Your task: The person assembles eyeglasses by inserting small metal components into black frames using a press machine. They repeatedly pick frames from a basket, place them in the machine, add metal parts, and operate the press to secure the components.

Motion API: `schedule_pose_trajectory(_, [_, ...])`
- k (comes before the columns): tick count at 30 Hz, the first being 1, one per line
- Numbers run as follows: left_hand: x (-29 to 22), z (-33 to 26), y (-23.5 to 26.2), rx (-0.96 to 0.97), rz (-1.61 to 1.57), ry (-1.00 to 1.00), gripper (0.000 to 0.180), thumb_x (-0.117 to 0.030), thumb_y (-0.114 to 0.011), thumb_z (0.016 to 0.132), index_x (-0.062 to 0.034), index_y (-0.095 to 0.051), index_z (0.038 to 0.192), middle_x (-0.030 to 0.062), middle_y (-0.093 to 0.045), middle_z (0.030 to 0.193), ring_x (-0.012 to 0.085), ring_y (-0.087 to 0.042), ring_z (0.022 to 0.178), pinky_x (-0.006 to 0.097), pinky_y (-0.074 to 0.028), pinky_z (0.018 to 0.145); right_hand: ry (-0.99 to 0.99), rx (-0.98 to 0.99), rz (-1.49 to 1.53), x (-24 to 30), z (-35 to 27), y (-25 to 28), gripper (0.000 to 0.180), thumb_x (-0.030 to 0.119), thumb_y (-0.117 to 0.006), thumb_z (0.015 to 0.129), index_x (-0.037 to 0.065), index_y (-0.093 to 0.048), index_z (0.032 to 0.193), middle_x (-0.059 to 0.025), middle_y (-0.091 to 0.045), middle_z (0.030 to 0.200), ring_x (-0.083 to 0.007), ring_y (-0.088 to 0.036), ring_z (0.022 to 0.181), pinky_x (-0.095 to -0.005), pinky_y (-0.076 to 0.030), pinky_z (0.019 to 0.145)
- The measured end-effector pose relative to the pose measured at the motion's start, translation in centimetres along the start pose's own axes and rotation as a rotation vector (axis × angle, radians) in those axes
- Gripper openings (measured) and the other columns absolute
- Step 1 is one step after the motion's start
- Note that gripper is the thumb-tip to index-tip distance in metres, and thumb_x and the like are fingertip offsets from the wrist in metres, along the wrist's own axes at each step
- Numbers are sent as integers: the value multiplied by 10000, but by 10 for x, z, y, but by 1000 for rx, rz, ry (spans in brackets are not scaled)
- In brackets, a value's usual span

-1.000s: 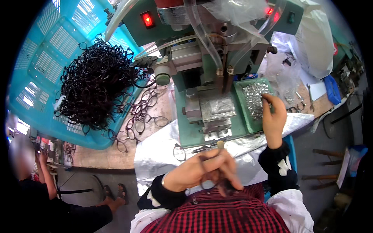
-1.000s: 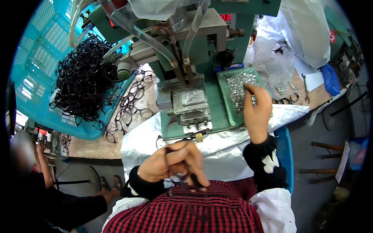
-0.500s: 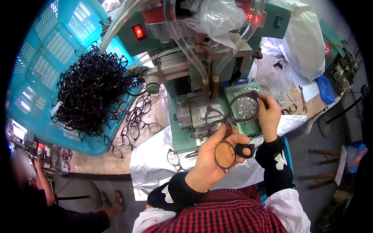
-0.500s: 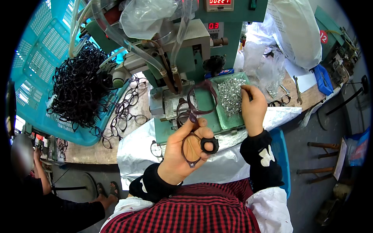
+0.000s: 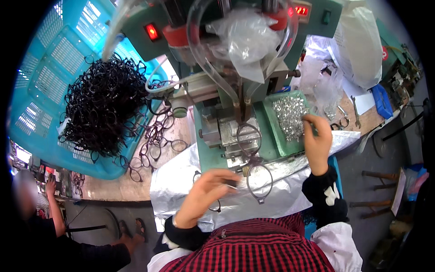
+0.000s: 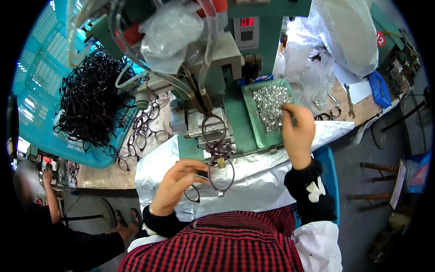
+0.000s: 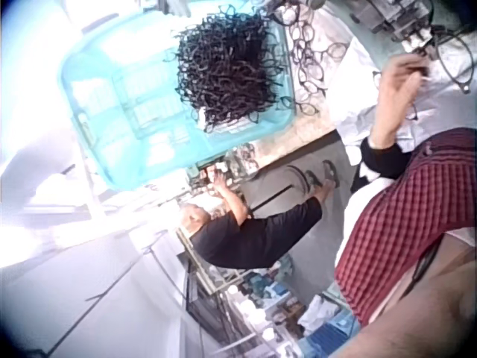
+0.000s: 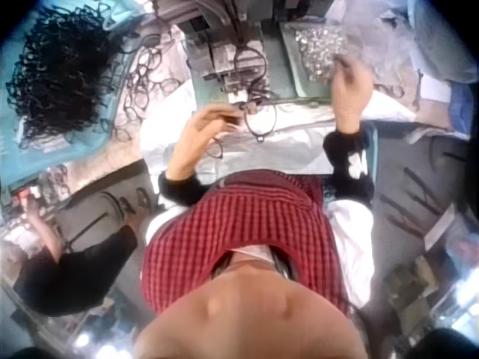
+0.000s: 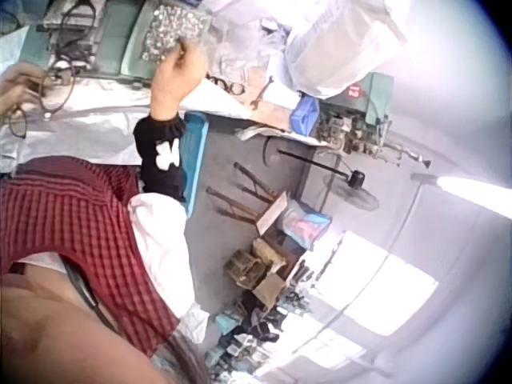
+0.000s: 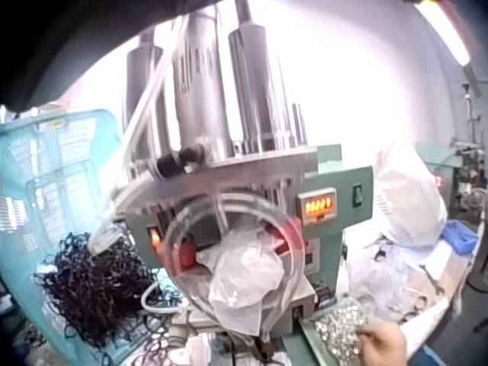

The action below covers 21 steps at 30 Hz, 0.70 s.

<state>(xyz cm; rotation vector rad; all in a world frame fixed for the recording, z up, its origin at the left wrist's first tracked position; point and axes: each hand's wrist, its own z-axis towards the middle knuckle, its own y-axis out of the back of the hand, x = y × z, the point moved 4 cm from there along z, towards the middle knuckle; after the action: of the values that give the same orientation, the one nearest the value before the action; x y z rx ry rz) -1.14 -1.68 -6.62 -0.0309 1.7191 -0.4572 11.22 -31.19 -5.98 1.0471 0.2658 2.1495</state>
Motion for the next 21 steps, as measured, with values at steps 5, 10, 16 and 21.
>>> schedule_pose_trajectory(5, [-31, -6, 11, -249, 794, -313, 476, -78, -766, 830, 6, -589, 1264, 124, -614, 1231, 207, -611, 1102, 328, -505, 943, -100, 41, 145, 12, -9, -4, 124, -19, -688, 825, 11, -712, 943, -119, -698, 911, -271, -665, 885, -351, -501, 846])
schedule_pose_trajectory(10, [-3, 35, -43, -193, 677, -245, 382, -94, -787, 834, 2, -648, 1177, 87, -675, 1046, 172, -639, 918, 295, -500, 813, -155, 68, 305, 28, 15, -46, 104, 4, -682, 852, 17, -722, 947, -108, -718, 923, -247, -679, 885, -324, -500, 825])
schedule_pose_trajectory(16, [4, 26, -21, -64, 393, -133, 241, -89, -694, 944, 0, -670, 1167, 47, -694, 1014, 130, -643, 872, 270, -514, 792, 31, -12, -3, 16, -12, -2, 121, -17, -693, 817, 21, -720, 929, -116, -679, 908, -299, -638, 903, -361, -483, 814])
schedule_pose_trajectory(21, [-25, 17, -27, 107, 302, 36, 263, -93, -644, 973, 10, -667, 1214, 35, -696, 971, 104, -634, 839, 265, -520, 755, -206, -57, 77, 1, -43, 25, 169, -40, -690, 801, 23, -735, 952, -110, -692, 927, -261, -650, 900, -342, -490, 828])
